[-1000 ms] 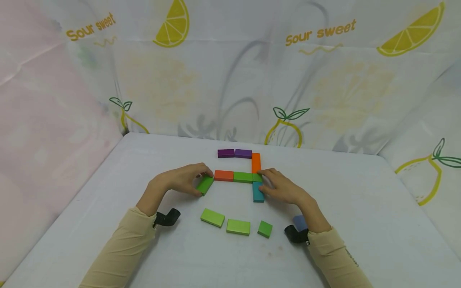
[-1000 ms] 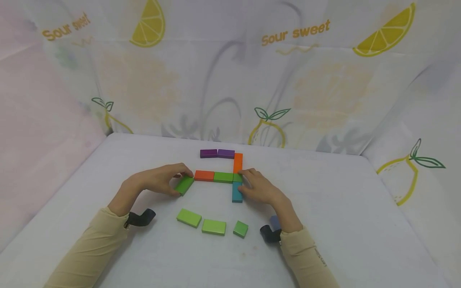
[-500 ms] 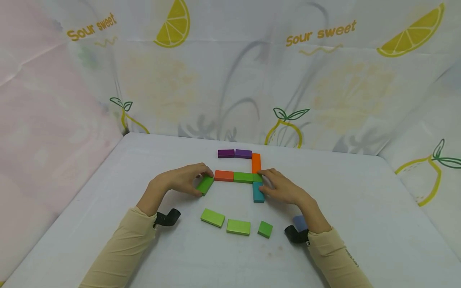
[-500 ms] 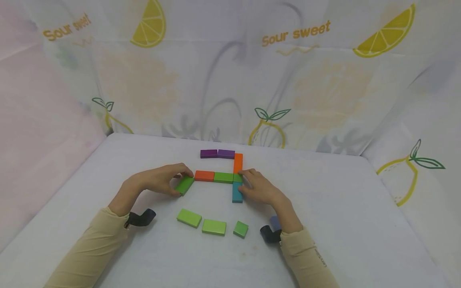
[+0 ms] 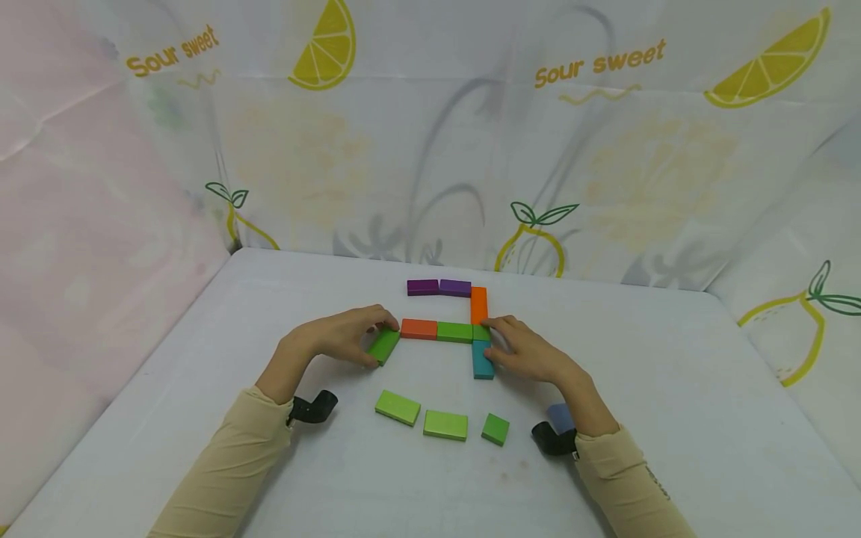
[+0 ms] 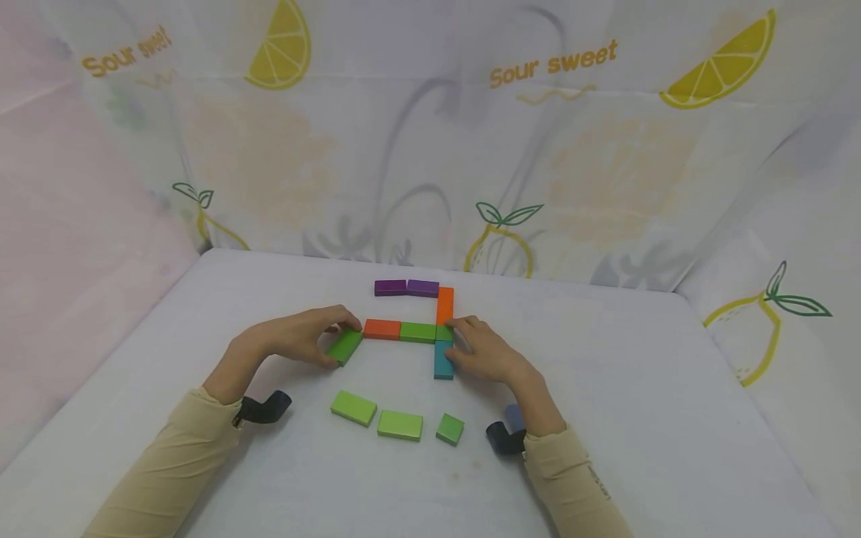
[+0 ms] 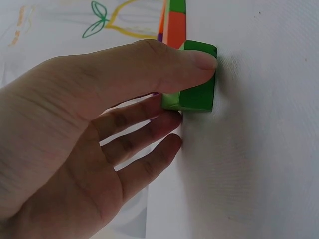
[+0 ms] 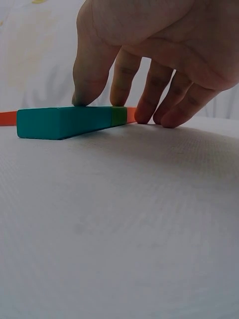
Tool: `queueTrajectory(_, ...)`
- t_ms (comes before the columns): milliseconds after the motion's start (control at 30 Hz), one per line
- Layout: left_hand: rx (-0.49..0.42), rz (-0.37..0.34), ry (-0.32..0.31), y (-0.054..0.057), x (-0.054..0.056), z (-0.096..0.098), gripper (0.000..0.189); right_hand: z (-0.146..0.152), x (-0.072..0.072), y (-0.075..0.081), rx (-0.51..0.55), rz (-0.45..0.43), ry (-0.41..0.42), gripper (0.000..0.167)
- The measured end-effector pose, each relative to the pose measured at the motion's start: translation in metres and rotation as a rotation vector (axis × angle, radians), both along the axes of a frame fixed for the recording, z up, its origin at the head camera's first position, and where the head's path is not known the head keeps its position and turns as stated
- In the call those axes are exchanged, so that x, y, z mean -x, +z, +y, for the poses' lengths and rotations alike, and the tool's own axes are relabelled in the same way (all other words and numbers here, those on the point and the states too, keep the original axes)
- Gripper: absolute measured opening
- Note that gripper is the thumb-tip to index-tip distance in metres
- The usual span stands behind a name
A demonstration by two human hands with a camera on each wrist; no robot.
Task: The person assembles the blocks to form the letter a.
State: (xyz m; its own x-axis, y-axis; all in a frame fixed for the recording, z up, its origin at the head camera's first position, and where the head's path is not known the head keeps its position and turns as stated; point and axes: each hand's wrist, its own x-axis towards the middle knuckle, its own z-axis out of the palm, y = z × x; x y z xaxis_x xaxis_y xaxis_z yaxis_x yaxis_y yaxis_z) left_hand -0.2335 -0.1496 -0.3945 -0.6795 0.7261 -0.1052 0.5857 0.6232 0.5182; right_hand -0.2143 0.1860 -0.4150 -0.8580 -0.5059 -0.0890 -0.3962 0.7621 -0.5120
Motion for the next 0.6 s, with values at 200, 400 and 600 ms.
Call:
queueTrajectory(200, -0.001, -0.003, -0.004, 0.0002, 0.0003, 0.0, 0.054, 0.0001, 0.0007, -0.0005, 0.002, -0.003, -0.001, 0.054)
queueTrajectory(400, -0.006, -0.013, 0.0, -0.0007, 0.0009, -0.0005, 0.054, 0.0002, 0.0017, -0.0012, 0.004, 0.003, 0.001, 0.054)
queueTrajectory(600, -0.013, -0.022, 0.0, -0.0011, 0.0009, -0.0009, 0.056, 0.0006, 0.0009, -0.0008, 0.007, 0.004, 0.002, 0.054)
